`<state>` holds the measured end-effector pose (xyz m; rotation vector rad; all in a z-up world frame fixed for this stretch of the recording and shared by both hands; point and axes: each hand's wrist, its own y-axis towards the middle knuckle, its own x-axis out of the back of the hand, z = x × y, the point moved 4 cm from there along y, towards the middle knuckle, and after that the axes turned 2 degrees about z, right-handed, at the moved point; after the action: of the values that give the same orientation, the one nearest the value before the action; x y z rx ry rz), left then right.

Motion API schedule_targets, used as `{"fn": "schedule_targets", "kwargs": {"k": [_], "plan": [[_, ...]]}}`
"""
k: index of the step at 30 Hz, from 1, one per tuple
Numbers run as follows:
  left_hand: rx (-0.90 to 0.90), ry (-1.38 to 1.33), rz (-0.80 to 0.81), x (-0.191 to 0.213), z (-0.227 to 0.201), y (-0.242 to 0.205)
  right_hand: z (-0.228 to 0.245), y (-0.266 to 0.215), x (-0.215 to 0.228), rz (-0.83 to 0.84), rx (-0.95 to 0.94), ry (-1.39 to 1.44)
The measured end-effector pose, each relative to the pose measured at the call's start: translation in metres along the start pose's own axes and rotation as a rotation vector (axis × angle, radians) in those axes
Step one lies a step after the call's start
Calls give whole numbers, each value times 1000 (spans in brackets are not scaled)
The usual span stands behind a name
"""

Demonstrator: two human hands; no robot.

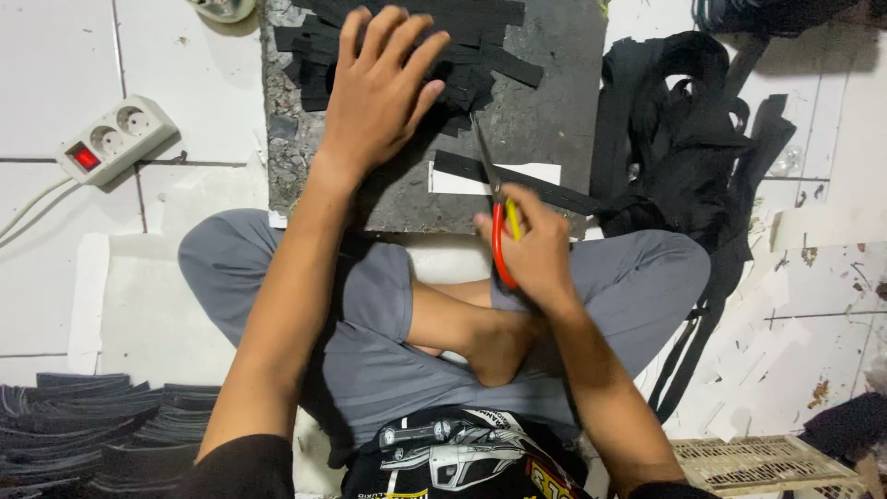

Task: Cutting long strips of black material to length using a white template and scissors.

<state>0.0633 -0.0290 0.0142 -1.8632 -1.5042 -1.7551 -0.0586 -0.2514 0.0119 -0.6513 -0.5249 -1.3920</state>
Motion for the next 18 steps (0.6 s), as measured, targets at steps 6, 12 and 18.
{"fn": "schedule_targets", "kwargs": {"k": [6, 12, 18], "plan": [[266, -13, -143, -8, -4, -32, -18, 60, 36, -156, 307, -336], [372, 41, -56, -6, -15, -61, -30, 94, 44, -108, 488, -371], [321, 211, 73, -29, -14, -72, -23, 70, 32, -145, 461, -343]]}}
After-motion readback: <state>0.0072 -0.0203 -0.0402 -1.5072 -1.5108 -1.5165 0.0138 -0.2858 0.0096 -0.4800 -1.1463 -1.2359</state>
